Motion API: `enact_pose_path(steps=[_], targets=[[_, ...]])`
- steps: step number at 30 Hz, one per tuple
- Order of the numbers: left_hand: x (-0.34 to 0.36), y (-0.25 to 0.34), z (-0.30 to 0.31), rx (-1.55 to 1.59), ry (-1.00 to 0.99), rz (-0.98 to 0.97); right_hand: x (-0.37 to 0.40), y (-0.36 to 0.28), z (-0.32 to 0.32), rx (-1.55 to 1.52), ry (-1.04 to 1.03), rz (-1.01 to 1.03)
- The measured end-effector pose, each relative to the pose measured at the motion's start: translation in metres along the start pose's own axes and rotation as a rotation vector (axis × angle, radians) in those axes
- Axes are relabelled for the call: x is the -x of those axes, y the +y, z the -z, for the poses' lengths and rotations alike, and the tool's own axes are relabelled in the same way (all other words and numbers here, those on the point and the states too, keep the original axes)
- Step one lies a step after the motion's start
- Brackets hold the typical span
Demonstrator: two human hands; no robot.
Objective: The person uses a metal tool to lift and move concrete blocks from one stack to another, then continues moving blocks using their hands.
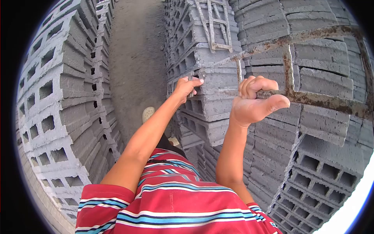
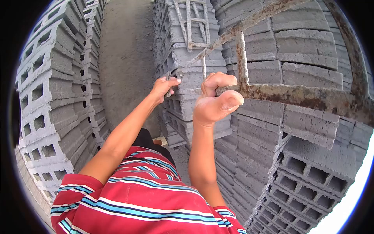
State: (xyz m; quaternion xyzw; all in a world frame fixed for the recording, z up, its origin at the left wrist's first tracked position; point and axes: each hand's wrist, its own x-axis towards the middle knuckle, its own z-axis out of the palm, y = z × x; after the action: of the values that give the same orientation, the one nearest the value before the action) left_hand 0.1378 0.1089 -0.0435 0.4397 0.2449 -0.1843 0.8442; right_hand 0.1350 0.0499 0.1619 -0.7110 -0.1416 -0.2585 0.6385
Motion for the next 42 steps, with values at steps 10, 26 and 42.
enact_pose_path(steps=[10, 26, 42], targets=[[-0.003, -0.002, 0.039, -0.072, -0.054, -0.057, 0.003, 0.014, -0.006, -0.138, 0.096, -0.195], [0.06, 0.159, 0.077, -0.349, 0.173, -0.152, 0.002, -0.053, 0.1, -0.119, 0.05, -0.127], [-0.031, 0.236, -0.123, -1.995, -0.15, -1.009, 0.025, -0.091, 0.136, 0.028, 0.108, -0.017]])
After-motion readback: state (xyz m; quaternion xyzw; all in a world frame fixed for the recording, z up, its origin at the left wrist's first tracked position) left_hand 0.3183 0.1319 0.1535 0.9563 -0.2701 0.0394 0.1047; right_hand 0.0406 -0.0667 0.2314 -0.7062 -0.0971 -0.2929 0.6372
